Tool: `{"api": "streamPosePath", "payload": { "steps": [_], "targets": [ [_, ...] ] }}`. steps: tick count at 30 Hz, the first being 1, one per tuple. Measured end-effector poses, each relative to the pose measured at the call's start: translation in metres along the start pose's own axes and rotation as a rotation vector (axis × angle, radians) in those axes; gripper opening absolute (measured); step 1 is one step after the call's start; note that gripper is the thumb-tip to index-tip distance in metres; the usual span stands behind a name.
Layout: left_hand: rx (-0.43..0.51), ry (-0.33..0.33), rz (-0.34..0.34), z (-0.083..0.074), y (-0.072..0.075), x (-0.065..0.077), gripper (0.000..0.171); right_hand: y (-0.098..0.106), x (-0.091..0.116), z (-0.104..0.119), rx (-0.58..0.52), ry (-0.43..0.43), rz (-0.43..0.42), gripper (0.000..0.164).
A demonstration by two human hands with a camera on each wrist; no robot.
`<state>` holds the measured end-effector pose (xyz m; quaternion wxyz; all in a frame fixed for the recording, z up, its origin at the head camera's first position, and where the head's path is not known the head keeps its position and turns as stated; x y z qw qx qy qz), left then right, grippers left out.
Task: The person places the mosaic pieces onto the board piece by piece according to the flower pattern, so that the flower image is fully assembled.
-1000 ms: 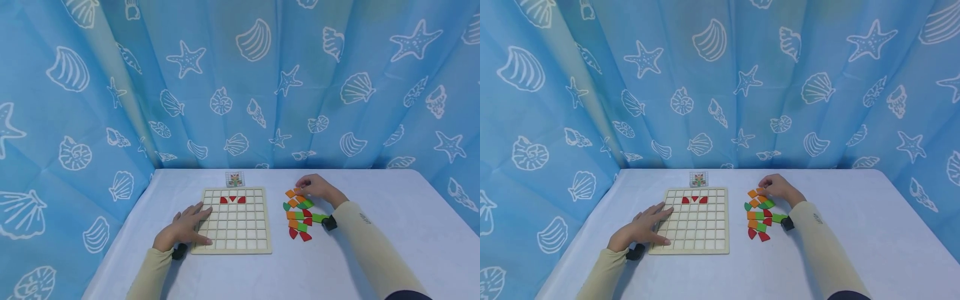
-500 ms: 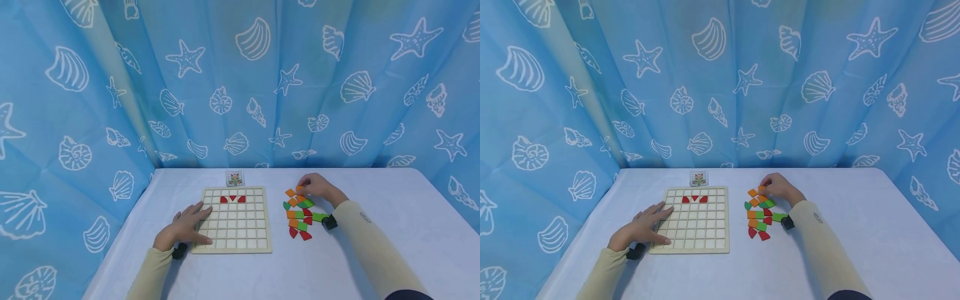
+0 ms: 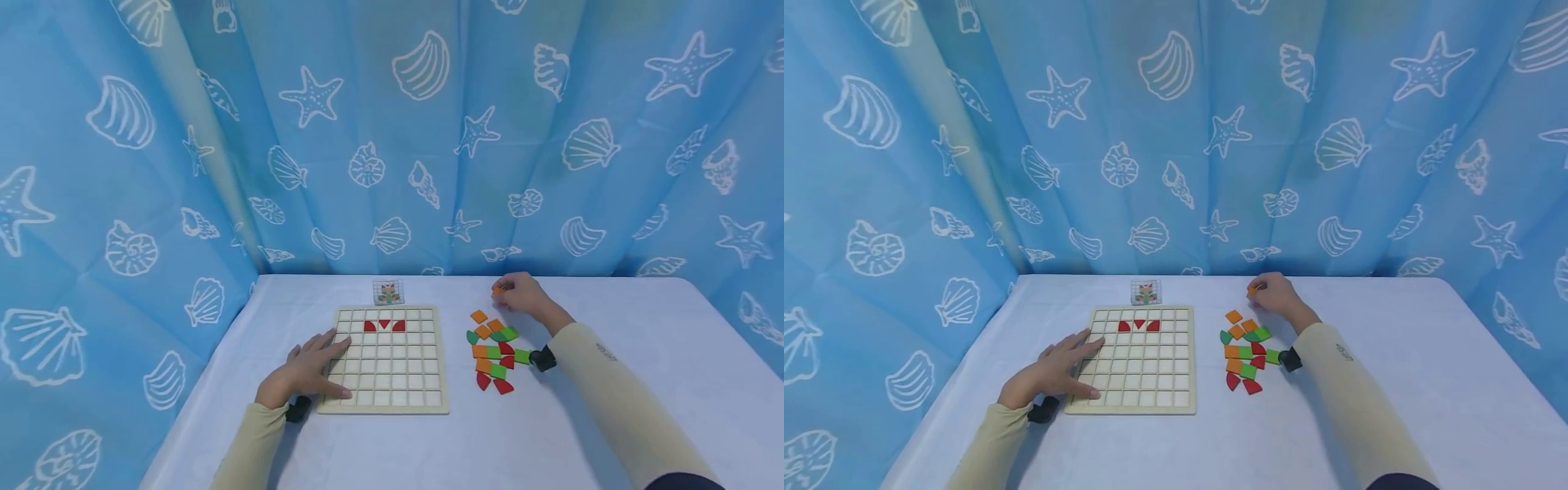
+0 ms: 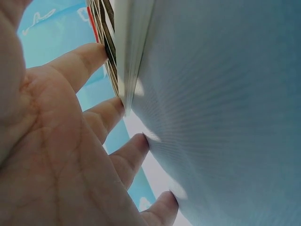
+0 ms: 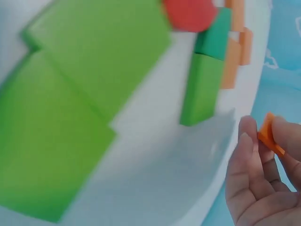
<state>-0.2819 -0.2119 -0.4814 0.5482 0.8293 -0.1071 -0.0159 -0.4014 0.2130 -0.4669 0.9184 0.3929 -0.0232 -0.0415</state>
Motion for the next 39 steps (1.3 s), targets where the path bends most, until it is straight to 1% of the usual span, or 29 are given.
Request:
{"api": "streamPosePath", "payload": {
  "steps": [4,10,14,17,20,25,29,33,39],
  "targets": [
    [0.002,0.011,-0.006,0.001,0.002,0.000,0.104,0.004,0.000,0.012,-0.028,0.020,-0.010,0.035],
    [0.010,0.007,-0.003,-0.001,0.000,0.001,0.103,0.004,0.000,0.023,0.011,0.019,-0.014,0.035],
    [0.007,0.008,-0.007,0.000,-0.001,0.002,0.104,-0.001,-0.001,0.035,0.025,0.050,-0.036,0.035],
    [0.001,0.016,-0.009,0.001,-0.001,0.003,0.104,-0.007,-0.001,0.047,0.008,0.083,-0.048,0.034],
    [-0.002,0.011,-0.011,0.002,-0.001,0.002,0.104,-0.015,0.000,0.057,-0.026,0.088,-0.052,0.032],
    [-0.004,0.008,-0.005,0.001,-0.002,0.001,0.104,-0.028,0.003,0.067,-0.079,0.096,-0.023,0.029],
    [-0.007,0.022,-0.001,0.000,-0.003,0.000,0.104,-0.037,0.005,0.076,-0.079,0.116,-0.021,0.029],
    [-0.015,0.009,-0.004,0.001,-0.003,0.000,0.105,-0.045,0.008,0.085,-0.065,0.123,-0.016,0.029],
    [-0.013,0.003,-0.001,0.002,-0.001,0.000,0.105,-0.058,0.014,0.097,-0.061,0.175,-0.017,0.029]
  ]
}}
Point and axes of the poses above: each hand's wrist, its own x-axis away from the middle knuckle, its own y-axis out of the back of the hand, z = x × y, the point moved 4 cm from there along -x, towards the middle knuckle, and after that the axes turned 14 degrees about -z, right-handed, at the moved point
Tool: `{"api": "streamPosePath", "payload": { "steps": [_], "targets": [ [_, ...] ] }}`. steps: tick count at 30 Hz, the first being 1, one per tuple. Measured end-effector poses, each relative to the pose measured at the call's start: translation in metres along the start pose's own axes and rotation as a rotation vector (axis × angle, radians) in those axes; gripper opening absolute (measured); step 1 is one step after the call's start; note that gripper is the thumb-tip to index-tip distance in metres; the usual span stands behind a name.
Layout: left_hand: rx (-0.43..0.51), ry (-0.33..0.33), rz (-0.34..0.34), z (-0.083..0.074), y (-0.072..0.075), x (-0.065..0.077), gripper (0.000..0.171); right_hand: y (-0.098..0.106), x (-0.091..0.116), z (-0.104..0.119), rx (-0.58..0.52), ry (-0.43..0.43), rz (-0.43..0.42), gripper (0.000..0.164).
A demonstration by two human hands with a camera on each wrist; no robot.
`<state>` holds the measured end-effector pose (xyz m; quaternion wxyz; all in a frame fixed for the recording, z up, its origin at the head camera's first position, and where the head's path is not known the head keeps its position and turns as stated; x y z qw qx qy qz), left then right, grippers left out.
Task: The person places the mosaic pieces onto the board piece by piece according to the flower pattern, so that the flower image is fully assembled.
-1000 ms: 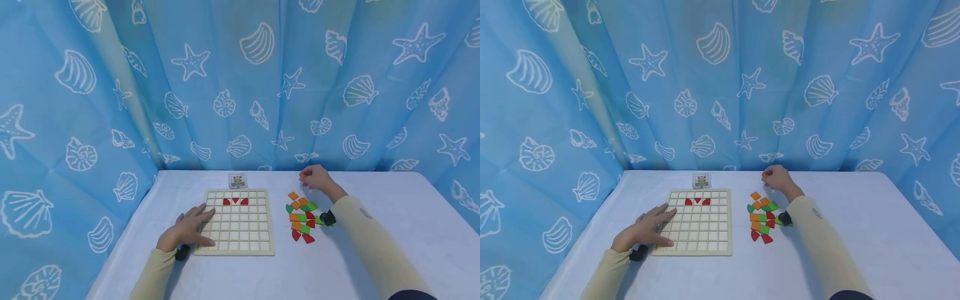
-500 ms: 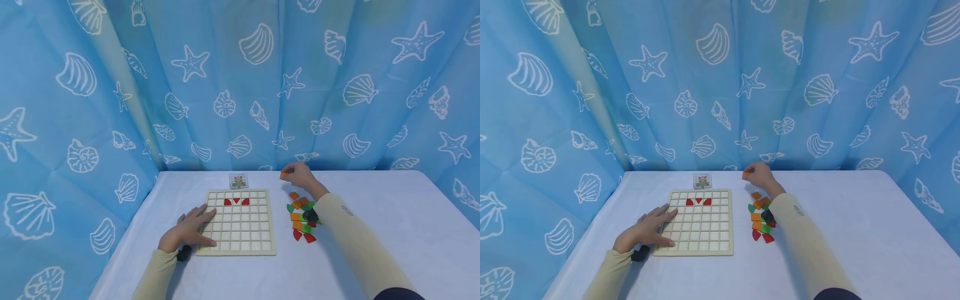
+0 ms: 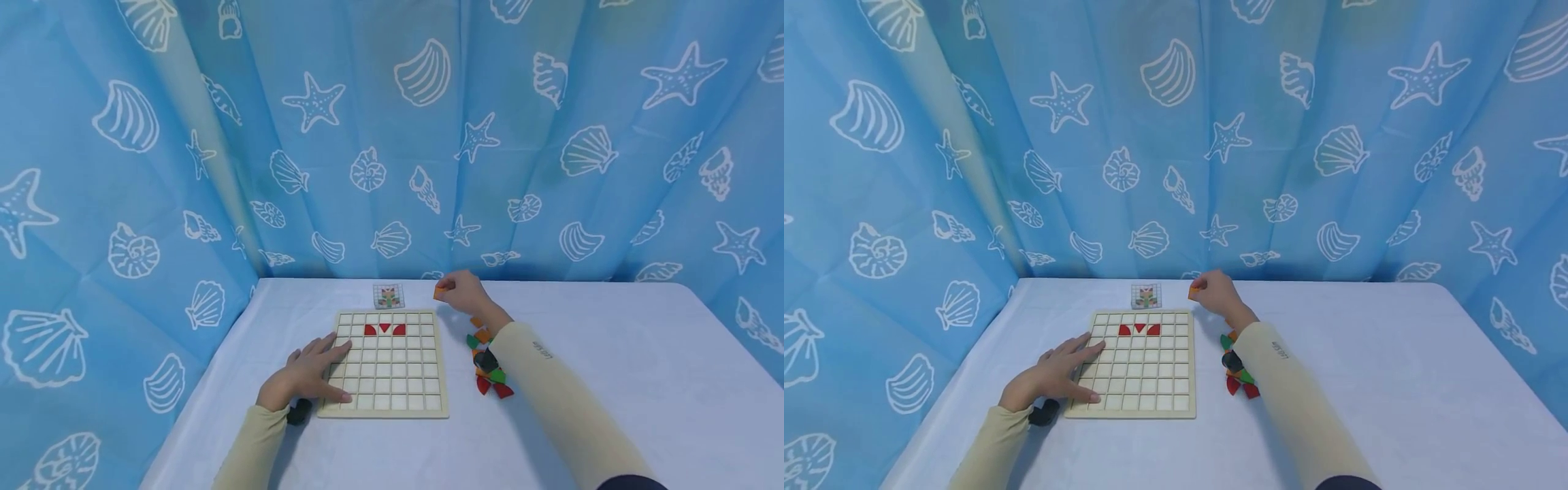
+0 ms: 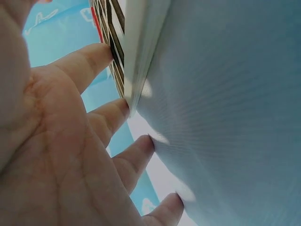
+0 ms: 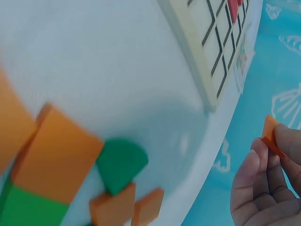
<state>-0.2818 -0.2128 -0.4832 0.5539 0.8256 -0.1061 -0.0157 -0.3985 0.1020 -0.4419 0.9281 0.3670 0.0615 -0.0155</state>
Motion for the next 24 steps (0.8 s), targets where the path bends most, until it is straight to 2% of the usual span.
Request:
{"api": "streamPosePath", "payload": {
  "steps": [7,14,24],
  "targets": [
    [-0.005,-0.005,0.002,-0.001,0.000,-0.001,0.104,-0.017,0.003,0.013,-0.037,0.011,-0.009,0.024],
    [0.018,0.007,0.006,-0.003,0.001,0.000,0.104,-0.032,0.008,0.021,-0.028,0.059,0.029,0.022],
    [-0.017,0.006,0.001,-0.003,0.003,0.000,0.104,-0.057,0.018,0.040,-0.111,0.099,0.065,0.024]
  ]
}}
Point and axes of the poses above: each hand's wrist, its own x-axis away from the middle knuckle, its own y-axis out of the back of the hand, z = x × y, the point moved 4 cm from there along -x, towards the middle knuckle, and after that the axes turned 14 degrees about -z, right-handed, at the moved point
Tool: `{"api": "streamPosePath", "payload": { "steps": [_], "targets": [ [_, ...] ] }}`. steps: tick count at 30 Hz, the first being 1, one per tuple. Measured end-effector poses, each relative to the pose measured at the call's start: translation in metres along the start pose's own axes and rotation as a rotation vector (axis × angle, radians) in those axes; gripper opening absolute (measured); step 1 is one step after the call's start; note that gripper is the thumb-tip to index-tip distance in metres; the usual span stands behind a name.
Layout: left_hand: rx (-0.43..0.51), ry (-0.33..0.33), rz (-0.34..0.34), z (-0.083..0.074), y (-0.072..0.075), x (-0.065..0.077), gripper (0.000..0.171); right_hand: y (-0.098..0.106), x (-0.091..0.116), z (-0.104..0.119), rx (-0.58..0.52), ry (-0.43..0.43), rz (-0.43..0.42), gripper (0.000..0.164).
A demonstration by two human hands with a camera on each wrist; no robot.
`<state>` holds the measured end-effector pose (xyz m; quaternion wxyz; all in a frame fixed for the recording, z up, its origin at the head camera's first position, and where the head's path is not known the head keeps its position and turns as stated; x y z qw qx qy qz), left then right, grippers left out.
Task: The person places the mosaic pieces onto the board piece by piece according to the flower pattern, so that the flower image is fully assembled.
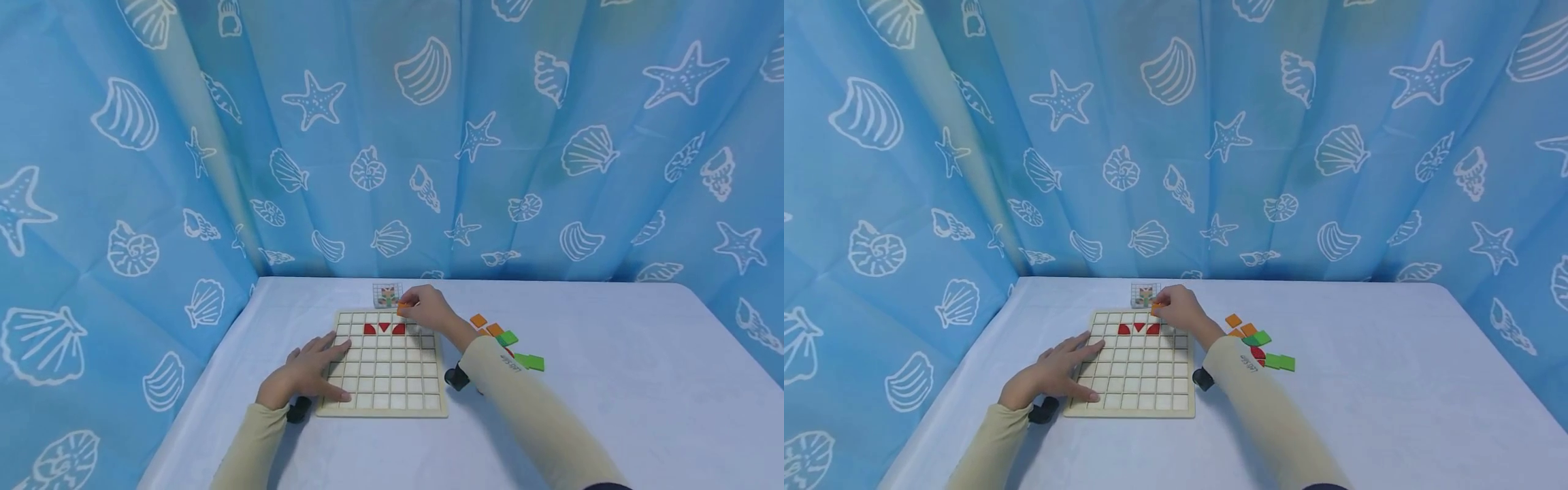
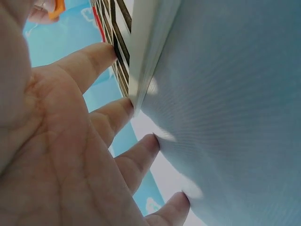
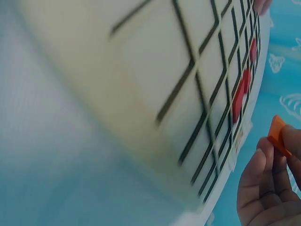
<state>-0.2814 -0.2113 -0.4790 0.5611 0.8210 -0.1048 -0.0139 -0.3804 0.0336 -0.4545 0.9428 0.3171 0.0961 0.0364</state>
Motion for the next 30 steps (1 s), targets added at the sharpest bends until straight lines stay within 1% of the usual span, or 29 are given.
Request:
{"api": "streamPosePath", "payload": {
  "steps": [5,9,11,14,17,23,27,30],
  "targets": [
    [0.004,0.008,0.004,0.001,-0.001,0.001,0.104,-0.017,0.004,0.012,-0.024,0.046,0.031,0.019],
    [0.002,0.003,0.008,0.002,-0.003,0.001,0.104,-0.028,0.007,0.018,-0.025,0.032,0.051,0.015],
    [0.000,0.001,0.007,0.002,-0.004,0.001,0.104,-0.033,0.009,0.020,-0.027,0.020,0.069,0.014],
    [-0.002,-0.003,0.006,0.002,-0.004,0.001,0.104,-0.039,0.012,0.022,-0.023,0.024,0.101,0.012],
    [0.002,-0.009,0.008,0.001,-0.002,0.001,0.104,-0.043,0.015,0.026,-0.009,0.031,0.125,0.012],
    [0.009,-0.017,0.016,-0.001,0.000,0.001,0.104,-0.047,0.020,0.033,0.016,0.066,0.140,0.014],
    [0.000,-0.018,0.017,-0.001,0.001,0.001,0.104,-0.050,0.022,0.036,0.046,0.091,0.144,0.011],
    [-0.006,-0.020,0.017,-0.002,0.002,0.000,0.104,-0.053,0.023,0.035,0.052,0.092,0.145,0.009]
  ]
}}
Point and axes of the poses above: each hand's wrist, its own x-axis away from the middle knuckle, its own y-axis out of the back of the hand, z = x × y, the point moved 4 cm from there along -x, towards the middle knuckle, and after that the axes turned 14 degrees about -z, right-handed, at the moved point
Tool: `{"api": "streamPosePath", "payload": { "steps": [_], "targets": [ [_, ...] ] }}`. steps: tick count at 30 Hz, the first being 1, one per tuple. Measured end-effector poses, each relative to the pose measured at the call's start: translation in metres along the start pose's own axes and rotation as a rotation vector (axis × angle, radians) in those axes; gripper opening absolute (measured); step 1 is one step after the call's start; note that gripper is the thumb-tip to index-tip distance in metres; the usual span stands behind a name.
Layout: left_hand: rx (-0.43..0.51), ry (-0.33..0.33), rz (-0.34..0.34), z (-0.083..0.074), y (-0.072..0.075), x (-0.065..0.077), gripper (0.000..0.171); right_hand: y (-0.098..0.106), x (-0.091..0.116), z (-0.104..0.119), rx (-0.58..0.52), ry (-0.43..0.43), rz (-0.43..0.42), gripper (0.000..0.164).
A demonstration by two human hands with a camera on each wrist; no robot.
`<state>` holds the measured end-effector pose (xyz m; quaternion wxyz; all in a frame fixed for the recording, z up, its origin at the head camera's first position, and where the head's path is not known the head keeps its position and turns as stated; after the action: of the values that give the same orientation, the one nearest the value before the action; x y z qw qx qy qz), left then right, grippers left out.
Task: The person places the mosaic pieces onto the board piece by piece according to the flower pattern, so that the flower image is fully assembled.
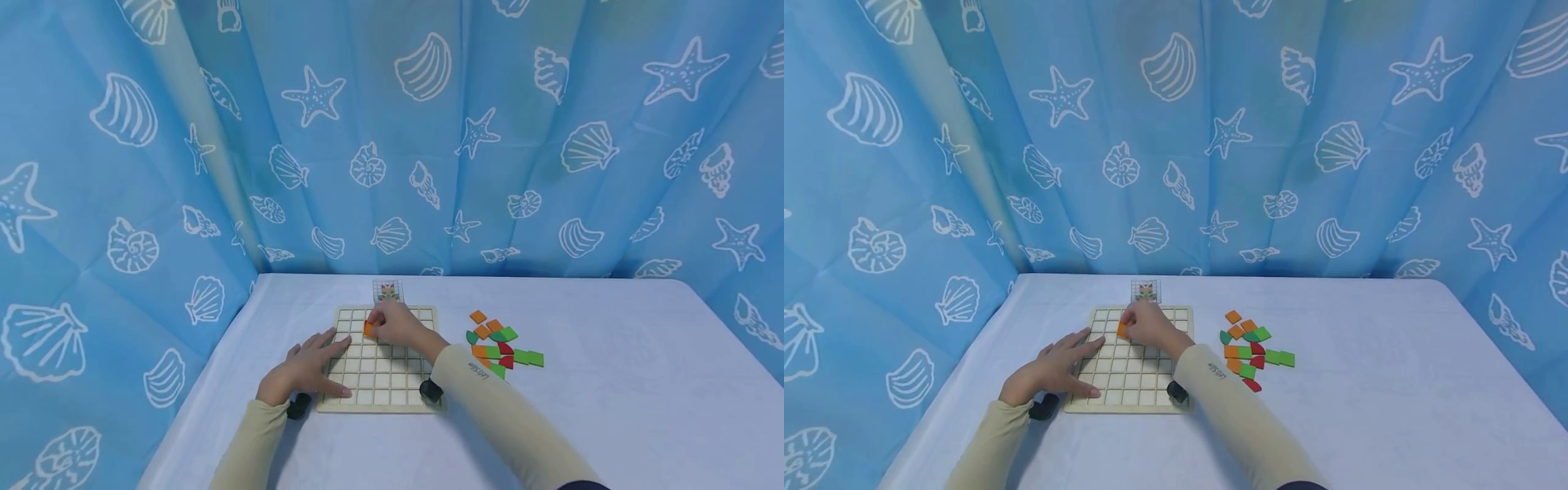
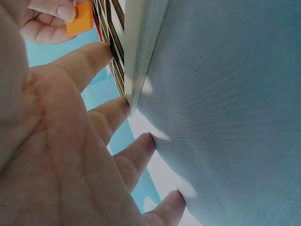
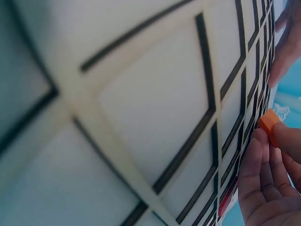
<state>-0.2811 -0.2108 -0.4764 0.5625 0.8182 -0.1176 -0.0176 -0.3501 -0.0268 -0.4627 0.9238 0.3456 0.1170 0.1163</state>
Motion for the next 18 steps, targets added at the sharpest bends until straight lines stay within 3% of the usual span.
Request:
{"api": "streamPosePath", "payload": {
  "steps": [9,18],
  "targets": [
    [-0.012,-0.011,0.006,0.0009,-0.0003,-0.0018,0.104,-0.0029,0.0006,0.0005,0.053,0.056,0.023,0.007],
    [-0.016,-0.005,-0.010,0.0008,0.0006,-0.0008,0.104,-0.0054,0.0014,-0.0009,0.103,0.060,0.038,0.011]
  ]
}}
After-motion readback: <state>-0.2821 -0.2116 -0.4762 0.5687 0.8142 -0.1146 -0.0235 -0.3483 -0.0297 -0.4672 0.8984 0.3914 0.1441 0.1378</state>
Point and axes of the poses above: each hand's wrist, its own x-axis away from the middle knuckle, its own y-axis out of the back of the hand, z = x × y, the point moved 4 cm from there along -x, towards the middle knuckle, and after that the axes turned 14 degrees about -z, right-handed, at the moved point
